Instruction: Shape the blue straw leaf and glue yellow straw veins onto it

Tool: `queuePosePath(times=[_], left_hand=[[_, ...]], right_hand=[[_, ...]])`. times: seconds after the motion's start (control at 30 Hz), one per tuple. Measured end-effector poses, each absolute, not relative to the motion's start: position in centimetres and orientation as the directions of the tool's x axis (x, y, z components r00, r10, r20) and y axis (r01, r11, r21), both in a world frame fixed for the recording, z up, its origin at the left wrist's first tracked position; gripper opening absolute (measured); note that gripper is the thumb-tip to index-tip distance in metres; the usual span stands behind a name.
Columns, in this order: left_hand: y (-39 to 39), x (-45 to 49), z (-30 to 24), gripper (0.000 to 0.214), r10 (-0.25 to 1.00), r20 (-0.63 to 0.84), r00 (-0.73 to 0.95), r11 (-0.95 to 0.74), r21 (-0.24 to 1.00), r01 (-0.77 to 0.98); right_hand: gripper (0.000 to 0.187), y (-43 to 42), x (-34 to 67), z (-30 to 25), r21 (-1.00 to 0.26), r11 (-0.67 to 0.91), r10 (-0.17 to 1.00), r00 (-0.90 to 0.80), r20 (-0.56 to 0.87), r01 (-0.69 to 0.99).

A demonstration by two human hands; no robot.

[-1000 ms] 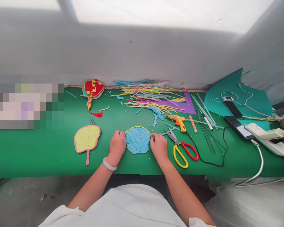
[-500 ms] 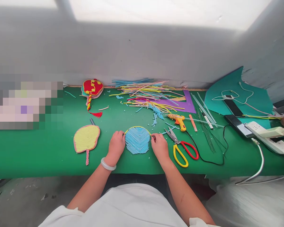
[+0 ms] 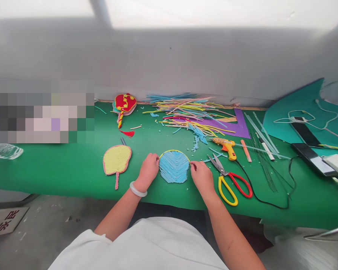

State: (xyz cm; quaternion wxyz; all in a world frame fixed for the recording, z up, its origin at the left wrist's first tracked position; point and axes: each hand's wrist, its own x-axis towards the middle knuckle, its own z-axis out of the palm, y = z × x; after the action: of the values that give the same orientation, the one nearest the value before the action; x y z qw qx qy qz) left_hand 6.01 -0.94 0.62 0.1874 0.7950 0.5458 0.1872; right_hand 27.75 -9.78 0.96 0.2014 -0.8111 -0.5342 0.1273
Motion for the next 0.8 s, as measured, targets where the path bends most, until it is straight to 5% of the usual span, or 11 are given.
queuePosePath(times=[0.8], left_hand=[[-0.70,5.66,0.89,0.020,0.940,0.046,0.337,-0.296,0.596,0.746]], right_hand=[[0.035,-9.33,28.69,0.83,-0.565,-0.348,0.922,0.383,-0.060,0.748]])
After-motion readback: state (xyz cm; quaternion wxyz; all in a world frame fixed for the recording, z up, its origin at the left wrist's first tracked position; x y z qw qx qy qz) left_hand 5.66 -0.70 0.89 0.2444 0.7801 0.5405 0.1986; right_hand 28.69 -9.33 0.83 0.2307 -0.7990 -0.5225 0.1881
